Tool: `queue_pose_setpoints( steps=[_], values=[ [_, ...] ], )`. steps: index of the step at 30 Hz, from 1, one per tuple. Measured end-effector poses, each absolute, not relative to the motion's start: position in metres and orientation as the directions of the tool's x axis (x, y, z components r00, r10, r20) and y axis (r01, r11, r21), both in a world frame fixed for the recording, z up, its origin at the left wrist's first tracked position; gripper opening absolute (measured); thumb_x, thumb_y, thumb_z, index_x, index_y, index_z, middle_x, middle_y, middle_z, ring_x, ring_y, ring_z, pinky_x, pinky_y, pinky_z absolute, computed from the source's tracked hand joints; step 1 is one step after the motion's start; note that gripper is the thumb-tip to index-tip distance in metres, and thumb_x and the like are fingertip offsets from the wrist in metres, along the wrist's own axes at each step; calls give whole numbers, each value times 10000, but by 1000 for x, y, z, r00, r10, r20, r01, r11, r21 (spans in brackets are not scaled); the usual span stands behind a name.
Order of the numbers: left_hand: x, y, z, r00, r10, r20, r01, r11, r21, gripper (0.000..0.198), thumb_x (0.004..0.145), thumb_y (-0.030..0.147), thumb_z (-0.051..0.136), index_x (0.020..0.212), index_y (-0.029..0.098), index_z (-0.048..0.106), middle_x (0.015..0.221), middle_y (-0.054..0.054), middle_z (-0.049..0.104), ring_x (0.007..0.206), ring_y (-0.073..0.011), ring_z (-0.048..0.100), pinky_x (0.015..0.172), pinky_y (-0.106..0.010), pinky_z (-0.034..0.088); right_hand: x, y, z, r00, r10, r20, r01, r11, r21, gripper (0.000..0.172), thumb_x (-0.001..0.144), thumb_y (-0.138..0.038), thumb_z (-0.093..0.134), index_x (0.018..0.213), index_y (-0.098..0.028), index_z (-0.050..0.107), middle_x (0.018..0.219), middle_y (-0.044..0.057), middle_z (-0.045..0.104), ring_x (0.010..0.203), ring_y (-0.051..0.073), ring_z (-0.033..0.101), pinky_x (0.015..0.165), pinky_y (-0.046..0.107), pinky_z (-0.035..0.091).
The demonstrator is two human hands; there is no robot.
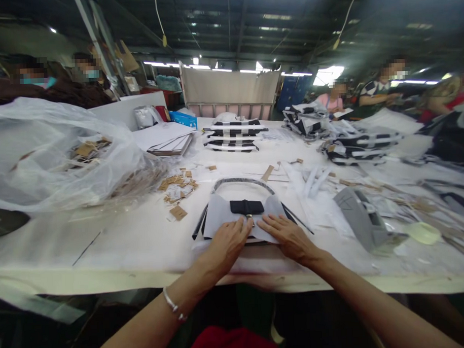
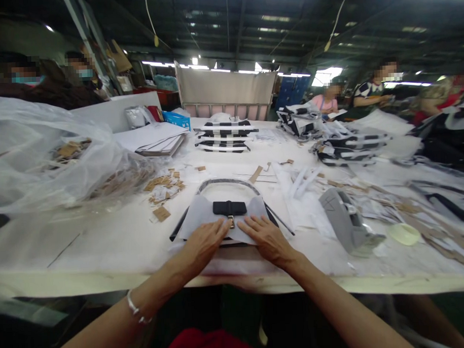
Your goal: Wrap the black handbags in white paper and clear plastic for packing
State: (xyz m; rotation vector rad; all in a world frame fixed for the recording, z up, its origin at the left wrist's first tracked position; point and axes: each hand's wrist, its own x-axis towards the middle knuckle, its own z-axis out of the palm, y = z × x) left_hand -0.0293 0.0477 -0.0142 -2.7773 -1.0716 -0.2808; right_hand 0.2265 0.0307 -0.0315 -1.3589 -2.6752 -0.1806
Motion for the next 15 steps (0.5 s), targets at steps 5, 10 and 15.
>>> queue_pose_setpoints(
  steps=[5,10,15],
  values=[
    [-55,65,-17,808,561,181,588,-789,-179,602,900,48,436,1445,295,369,1395,-101,509,1271,-302,487,1044,-523,392,228,29,-30,-595,782,186,796,605,7,683,863,-45,424,1486,-321,381,1497,82,452,1314,306,489,1064,527,411],
    [-66,67,-38,791,557,252,605,-774,-187,716,893,4,395,1512,333,247,1406,-81,506,1232,-226,524,1027,-391,422,233,37,-18,-613,777,145,778,625,-60,668,870,-22,386,1453,-345,434,1471,33,492,1315,258,496,1085,471,414],
    [-66,63,-44,786,540,300,608,-762,-222,734,896,12,417,1516,357,228,1416,-79,508,1204,-212,552,1011,-377,440,242,46,-18,-680,719,142,707,695,-134,610,892,-44,385,1432,-316,468,1432,31,538,1282,191,531,1078,387,437]
  ],
)
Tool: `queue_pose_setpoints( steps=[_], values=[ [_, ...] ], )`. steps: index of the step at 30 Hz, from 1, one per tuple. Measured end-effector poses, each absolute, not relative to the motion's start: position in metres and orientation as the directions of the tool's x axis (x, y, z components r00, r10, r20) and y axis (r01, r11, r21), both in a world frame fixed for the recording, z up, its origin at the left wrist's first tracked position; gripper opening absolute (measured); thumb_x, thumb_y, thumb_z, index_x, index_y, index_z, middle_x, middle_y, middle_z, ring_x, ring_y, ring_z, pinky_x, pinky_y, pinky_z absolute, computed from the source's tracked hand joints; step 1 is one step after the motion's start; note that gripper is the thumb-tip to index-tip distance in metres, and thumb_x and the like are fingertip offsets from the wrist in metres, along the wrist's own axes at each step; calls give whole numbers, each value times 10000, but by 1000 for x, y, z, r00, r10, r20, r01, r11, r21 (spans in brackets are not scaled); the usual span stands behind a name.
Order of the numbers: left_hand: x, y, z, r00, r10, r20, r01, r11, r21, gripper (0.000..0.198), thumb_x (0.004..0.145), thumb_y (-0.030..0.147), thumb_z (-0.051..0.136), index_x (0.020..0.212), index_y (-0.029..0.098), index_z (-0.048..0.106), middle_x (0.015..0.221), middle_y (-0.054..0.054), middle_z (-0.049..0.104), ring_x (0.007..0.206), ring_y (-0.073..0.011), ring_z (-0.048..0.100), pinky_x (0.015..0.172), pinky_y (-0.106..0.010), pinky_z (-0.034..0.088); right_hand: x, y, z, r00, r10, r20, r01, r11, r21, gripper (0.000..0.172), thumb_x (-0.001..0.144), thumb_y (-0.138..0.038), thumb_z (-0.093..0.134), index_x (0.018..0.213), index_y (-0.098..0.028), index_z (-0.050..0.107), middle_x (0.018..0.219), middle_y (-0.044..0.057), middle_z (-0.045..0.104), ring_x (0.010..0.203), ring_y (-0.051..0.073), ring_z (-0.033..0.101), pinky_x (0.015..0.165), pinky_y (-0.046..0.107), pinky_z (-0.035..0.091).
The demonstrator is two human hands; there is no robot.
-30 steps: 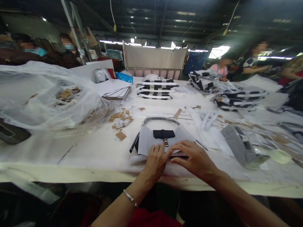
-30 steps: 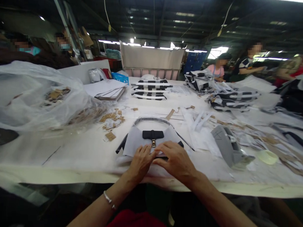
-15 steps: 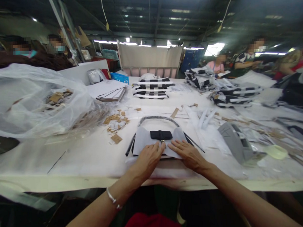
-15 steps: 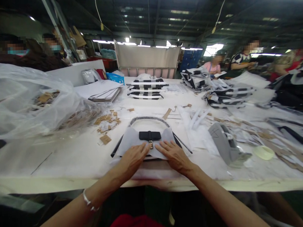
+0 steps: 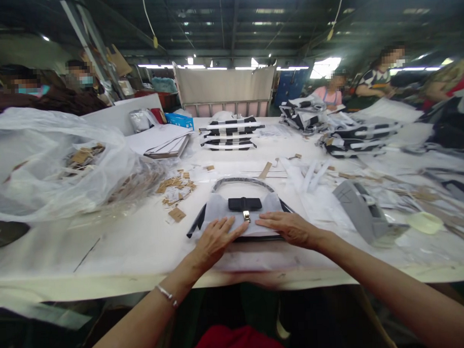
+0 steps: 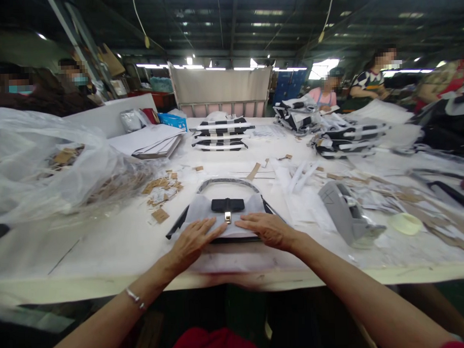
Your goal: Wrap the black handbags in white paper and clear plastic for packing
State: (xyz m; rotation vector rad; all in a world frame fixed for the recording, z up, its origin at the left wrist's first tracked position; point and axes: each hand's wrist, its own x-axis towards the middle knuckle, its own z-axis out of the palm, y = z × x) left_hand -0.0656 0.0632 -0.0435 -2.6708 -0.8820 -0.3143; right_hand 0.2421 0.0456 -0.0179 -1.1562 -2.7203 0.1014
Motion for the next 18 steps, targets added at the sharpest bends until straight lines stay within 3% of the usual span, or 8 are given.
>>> queue_pose_setpoints(
  steps=[5,8,13,18],
  values=[
    [-63,60,-45,775,494,394,613,-738,-282,559,952,112,426,1445,373,385,1435,-44,501,1267,-256,507,1046,-478,414,239,35,-36,-639,731,240,750,661,-15,621,871,-30,392,1429,-290,467,1464,43,501,1348,252,449,1084,500,411],
    [-54,52,-45,784,437,441,598,-721,-350,418,983,177,406,1383,272,483,1465,-71,469,1343,-275,430,1109,-520,346,236,29,-40,-650,711,267,746,664,51,638,835,-21,410,1418,-271,482,1445,58,521,1331,260,462,1059,503,426],
    [-23,36,-48,786,507,354,618,-626,-475,382,959,117,398,1308,11,509,1297,-239,581,1184,-301,582,1011,-448,453,231,27,-35,-652,677,341,750,643,157,592,837,-18,413,1368,-250,536,1389,66,573,1277,253,498,1054,498,415],
    [-6,36,-48,773,548,320,630,-599,-494,330,944,90,410,1224,-44,518,1168,-300,618,1078,-327,633,902,-460,497,207,17,-38,-639,620,455,765,573,294,442,881,-27,407,1251,-154,613,1341,115,600,1265,255,496,1116,500,339]
  ],
)
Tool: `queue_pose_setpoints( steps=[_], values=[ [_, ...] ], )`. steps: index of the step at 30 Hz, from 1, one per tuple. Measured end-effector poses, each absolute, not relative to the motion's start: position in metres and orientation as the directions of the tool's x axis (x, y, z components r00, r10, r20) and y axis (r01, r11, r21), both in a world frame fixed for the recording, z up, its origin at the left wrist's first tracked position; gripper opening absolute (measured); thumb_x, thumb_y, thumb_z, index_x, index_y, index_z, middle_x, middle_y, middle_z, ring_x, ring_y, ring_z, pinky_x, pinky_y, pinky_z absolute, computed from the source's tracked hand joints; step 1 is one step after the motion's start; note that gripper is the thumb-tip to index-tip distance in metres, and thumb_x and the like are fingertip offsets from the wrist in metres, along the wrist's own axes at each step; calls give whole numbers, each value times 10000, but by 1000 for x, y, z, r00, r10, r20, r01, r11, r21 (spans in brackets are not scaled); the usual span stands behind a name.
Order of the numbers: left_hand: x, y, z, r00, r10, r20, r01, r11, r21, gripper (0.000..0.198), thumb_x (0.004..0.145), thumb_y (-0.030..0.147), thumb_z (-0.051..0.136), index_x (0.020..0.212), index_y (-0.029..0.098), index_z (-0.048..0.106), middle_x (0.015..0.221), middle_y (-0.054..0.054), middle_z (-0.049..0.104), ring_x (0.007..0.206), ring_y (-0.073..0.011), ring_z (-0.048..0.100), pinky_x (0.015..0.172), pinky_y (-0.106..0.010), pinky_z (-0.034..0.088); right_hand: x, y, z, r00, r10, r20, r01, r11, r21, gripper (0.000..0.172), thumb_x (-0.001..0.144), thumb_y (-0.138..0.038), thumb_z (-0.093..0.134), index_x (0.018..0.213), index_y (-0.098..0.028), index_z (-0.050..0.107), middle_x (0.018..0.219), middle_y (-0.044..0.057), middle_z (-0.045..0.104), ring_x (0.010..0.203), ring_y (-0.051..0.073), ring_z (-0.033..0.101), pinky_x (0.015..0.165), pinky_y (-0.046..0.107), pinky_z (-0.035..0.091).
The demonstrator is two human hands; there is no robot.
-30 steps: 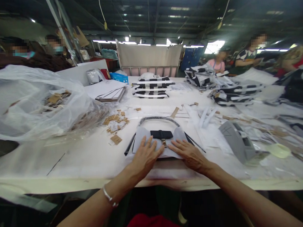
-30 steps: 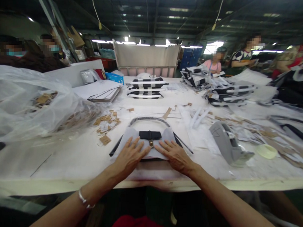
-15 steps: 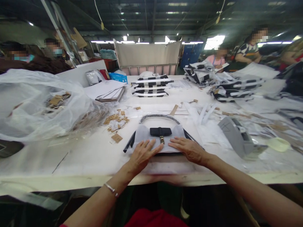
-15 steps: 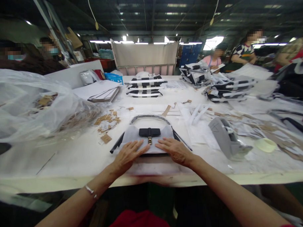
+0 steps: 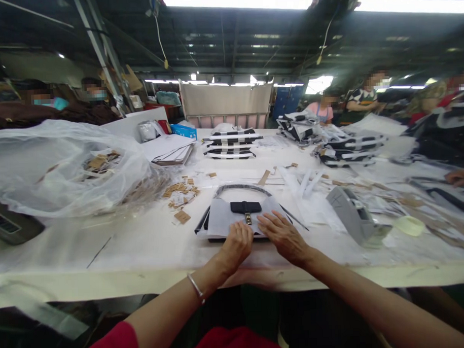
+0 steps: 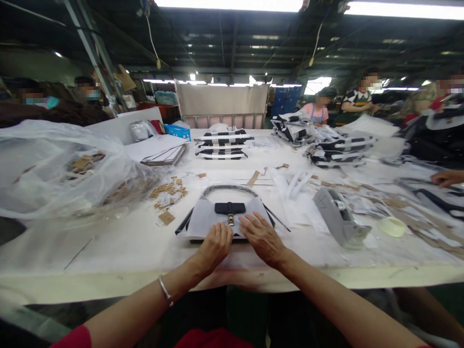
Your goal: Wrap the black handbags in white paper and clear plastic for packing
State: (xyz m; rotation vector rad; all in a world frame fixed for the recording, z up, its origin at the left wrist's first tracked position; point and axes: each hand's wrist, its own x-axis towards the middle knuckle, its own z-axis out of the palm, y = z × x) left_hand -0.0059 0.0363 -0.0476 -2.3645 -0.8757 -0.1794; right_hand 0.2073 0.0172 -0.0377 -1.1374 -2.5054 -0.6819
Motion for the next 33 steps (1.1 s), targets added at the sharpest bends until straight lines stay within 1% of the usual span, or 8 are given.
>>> queue_pose_setpoints(
  steps=[3,9,15,20,24,26,29,33],
  values=[
    [-13,41,-40,802,503,322,597,-656,-462,303,937,55,399,1210,-16,511,1067,-237,639,975,-278,647,813,-395,505,189,7,-46,-568,674,472,822,495,282,462,887,-95,464,1344,-94,529,1297,176,607,1210,265,537,1079,470,381],
    [-24,49,-22,836,441,326,547,-716,-433,297,904,51,400,1180,61,509,893,-97,600,769,-223,592,674,-349,458,176,1,-45,-473,743,472,880,417,226,676,816,-361,690,1414,-150,458,1384,177,544,1214,353,508,1042,553,372],
    [-21,64,9,857,409,312,507,-775,-377,493,846,86,449,1334,30,403,934,-120,607,795,-252,579,715,-384,437,194,18,-32,-499,675,544,867,402,296,682,810,-247,682,1431,-149,419,1398,168,534,1150,326,537,961,501,439],
    [-28,73,17,868,420,266,489,-819,-300,618,843,118,497,1437,179,334,952,-77,620,807,-243,589,725,-370,447,209,30,-30,-585,575,572,809,466,359,499,885,-79,500,1380,-134,469,1201,131,655,929,230,614,816,383,498],
    [-42,68,-4,844,431,320,518,-811,-273,572,870,131,489,1423,231,385,1211,-98,601,992,-243,594,853,-398,462,206,32,-27,-635,577,513,769,536,349,390,933,-118,470,1313,-178,537,1127,93,679,822,188,625,727,325,499],
    [-43,60,-16,833,394,389,526,-783,-333,512,898,135,449,1406,188,421,1426,-118,475,1237,-271,488,1023,-465,388,202,31,-24,-657,576,487,750,561,350,362,933,-117,469,1272,-196,569,1118,91,682,805,179,628,700,306,492],
    [-34,52,-28,807,373,458,565,-713,-416,466,931,190,420,1382,73,440,1513,-158,373,1417,-299,282,1147,-532,244,197,32,-17,-660,592,462,748,577,328,363,924,-93,451,1240,-202,593,1092,93,691,789,167,631,671,282,486],
    [-19,60,-24,722,431,541,674,-614,-411,429,952,165,407,1372,94,465,1431,-146,489,1316,-280,446,1102,-478,342,194,36,2,-581,711,396,813,527,247,403,928,-112,415,1294,-207,556,1108,91,690,830,172,636,693,272,495]
  ],
)
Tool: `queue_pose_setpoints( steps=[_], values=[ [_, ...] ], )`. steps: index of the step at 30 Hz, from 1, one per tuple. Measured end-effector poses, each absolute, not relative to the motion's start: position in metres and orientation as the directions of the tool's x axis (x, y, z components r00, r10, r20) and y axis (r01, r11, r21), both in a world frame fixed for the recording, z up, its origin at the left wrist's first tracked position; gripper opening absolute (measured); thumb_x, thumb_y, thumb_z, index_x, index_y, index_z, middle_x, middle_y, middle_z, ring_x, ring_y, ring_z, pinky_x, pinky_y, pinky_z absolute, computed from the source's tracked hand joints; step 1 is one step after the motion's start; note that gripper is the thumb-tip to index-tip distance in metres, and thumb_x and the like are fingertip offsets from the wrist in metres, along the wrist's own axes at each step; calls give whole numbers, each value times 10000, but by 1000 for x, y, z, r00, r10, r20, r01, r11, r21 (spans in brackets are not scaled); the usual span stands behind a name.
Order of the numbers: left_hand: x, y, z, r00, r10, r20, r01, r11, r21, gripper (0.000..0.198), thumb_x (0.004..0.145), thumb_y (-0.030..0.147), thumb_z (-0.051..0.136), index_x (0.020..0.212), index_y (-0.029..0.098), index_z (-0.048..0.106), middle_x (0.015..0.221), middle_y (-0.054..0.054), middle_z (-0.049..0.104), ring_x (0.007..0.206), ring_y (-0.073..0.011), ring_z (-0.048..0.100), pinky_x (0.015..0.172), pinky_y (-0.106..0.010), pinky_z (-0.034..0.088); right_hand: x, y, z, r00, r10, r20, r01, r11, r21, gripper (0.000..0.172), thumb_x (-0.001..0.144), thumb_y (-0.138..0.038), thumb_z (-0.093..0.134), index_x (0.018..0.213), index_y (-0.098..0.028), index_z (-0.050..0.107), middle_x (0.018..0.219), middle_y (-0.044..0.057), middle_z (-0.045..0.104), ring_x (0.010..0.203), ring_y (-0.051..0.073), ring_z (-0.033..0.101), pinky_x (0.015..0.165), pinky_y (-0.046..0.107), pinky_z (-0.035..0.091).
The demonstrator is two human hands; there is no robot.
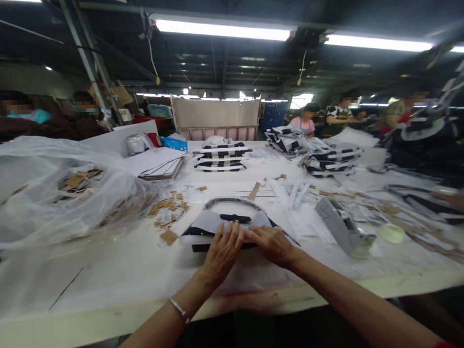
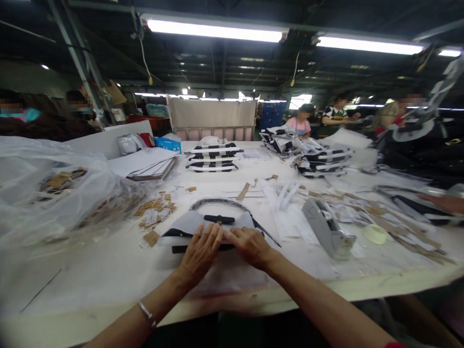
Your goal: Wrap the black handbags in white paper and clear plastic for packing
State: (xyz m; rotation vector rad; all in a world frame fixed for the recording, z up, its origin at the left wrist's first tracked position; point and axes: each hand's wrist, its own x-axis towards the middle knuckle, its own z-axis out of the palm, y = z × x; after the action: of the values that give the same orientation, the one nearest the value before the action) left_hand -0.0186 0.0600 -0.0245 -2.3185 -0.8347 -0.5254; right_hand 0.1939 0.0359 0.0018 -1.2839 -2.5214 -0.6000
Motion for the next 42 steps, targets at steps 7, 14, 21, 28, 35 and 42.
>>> queue_pose_setpoints(
  steps=[7,14,21,28,35,42],
  values=[
    [-25,82,-15,746,304,592,615,-654,-440,397,918,28,395,1289,80,528,1167,-150,661,966,-236,635,865,-376,488,186,37,23,-556,778,292,831,519,201,408,942,-172,441,1344,-229,478,1056,68,671,819,188,623,666,285,478],
    [-26,89,-6,767,219,604,542,-725,-425,360,912,28,398,1220,87,575,1122,-139,679,874,-218,643,771,-345,496,178,33,3,-452,724,521,892,353,284,333,974,-173,424,1299,-212,487,1218,118,619,1057,275,568,903,475,438],
    [-21,78,-16,724,275,633,607,-690,-394,377,912,55,399,1220,131,603,1280,-151,622,1036,-243,632,865,-387,479,184,36,-1,-512,731,450,857,405,319,281,998,-226,414,1266,-200,497,1033,97,660,800,209,597,698,370,444],
    [-21,67,-42,684,312,659,657,-656,-371,413,912,43,365,1241,142,593,1292,-132,622,1154,-259,589,999,-428,381,185,40,-11,-561,724,402,827,468,312,234,999,-215,396,1200,-219,515,993,60,655,767,201,592,621,338,421],
    [-24,74,-36,709,264,654,609,-696,-380,349,906,44,419,1194,140,590,1093,-101,698,894,-247,645,782,-368,432,181,31,-12,-499,755,426,867,426,259,289,1029,-255,339,1249,-221,523,1032,56,660,865,197,612,728,352,473],
    [-25,75,-50,691,300,658,608,-734,-304,542,950,141,369,1478,255,325,1099,-53,699,873,-276,650,718,-393,452,223,-61,-19,-301,756,581,932,361,13,385,990,-309,462,1359,-204,498,1375,71,569,1367,177,379,1179,437,249]
  ],
)
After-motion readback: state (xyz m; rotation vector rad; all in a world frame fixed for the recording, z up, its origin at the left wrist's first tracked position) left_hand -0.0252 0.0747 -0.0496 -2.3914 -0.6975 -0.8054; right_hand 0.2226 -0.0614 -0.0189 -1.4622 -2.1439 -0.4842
